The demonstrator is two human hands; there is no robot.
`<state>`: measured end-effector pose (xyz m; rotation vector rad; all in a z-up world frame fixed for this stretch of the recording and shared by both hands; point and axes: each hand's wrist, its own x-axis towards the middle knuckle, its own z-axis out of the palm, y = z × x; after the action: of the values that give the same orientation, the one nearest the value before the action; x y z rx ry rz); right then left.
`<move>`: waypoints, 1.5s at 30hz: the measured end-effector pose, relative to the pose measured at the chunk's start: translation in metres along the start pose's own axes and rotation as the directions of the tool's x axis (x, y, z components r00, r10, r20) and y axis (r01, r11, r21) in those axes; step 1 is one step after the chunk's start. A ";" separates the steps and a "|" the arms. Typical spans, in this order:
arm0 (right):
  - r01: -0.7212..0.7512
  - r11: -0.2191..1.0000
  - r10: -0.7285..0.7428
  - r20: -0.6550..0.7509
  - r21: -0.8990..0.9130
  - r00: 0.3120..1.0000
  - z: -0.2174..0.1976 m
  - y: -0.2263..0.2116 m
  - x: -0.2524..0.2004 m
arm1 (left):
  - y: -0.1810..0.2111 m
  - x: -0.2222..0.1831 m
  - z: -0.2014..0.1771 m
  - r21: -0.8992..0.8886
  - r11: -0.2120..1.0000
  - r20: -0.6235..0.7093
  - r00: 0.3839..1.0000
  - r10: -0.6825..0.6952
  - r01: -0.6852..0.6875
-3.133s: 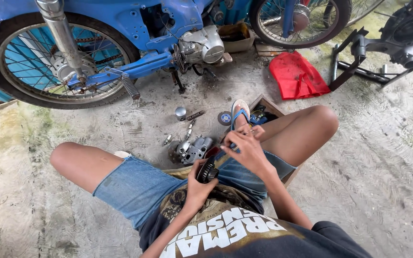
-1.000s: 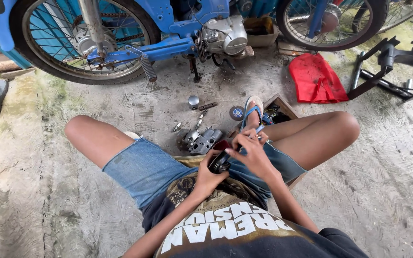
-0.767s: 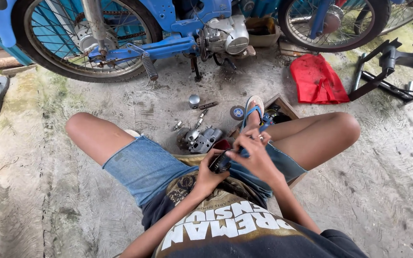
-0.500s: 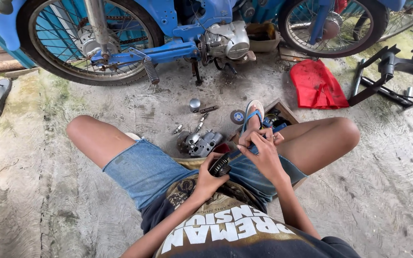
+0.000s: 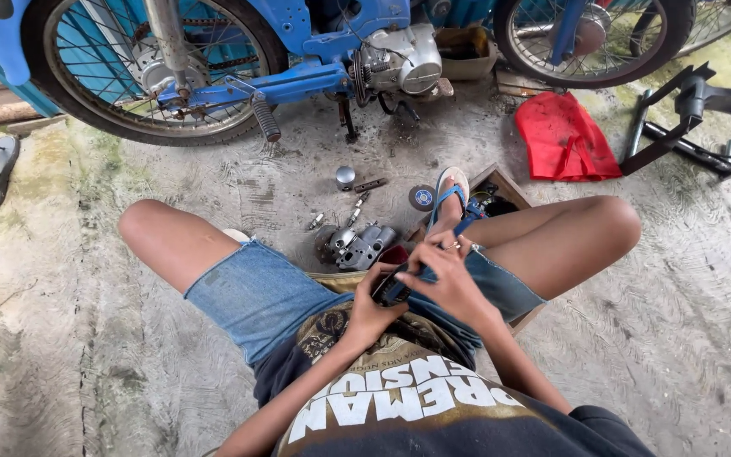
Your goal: The person is using a small brush to clean a dark metal engine component, specifically a clutch basket, while sitting on the ground.
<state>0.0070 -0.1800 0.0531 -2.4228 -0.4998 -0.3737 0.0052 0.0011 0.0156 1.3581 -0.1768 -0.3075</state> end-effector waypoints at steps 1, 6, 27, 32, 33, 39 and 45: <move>-0.003 1.000 0.003 -0.005 0.002 1.000 0.006 0.010 -0.003 | -0.004 -0.001 -0.002 0.005 1.000 0.004 1.000 -0.002 0.002; -0.037 0.998 0.041 -0.089 0.044 0.995 -0.015 0.008 0.012 | -0.019 0.003 -0.001 0.005 0.999 -0.019 0.999 -0.032 0.032; -0.060 0.982 0.065 -0.027 0.177 0.997 0.015 0.041 -0.002 | -0.027 0.001 -0.003 -0.032 0.999 -0.092 0.996 0.008 -0.011; -0.145 0.913 0.190 -0.082 0.380 0.978 0.013 0.048 0.002 | -0.025 -0.006 -0.005 -0.140 0.986 -0.130 0.989 0.070 -0.088; -0.184 0.792 0.243 -0.025 0.582 0.970 0.020 0.056 -0.001 | -0.023 -0.007 -0.005 -0.201 0.972 -0.142 0.985 0.097 -0.125; -0.313 0.506 0.210 0.237 0.804 0.949 0.020 0.000 0.007 | -0.018 -0.010 -0.006 -0.308 0.885 -0.044 0.935 0.353 -0.349; -0.334 0.537 0.248 0.234 0.775 0.940 0.027 0.011 0.005 | 0.008 -0.010 -0.002 -0.294 0.857 -0.003 0.898 0.441 -0.422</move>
<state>0.0203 -0.1694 0.0288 -1.5581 -0.2052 0.1285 -0.0029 0.0079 0.0231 0.9837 -0.4672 0.0061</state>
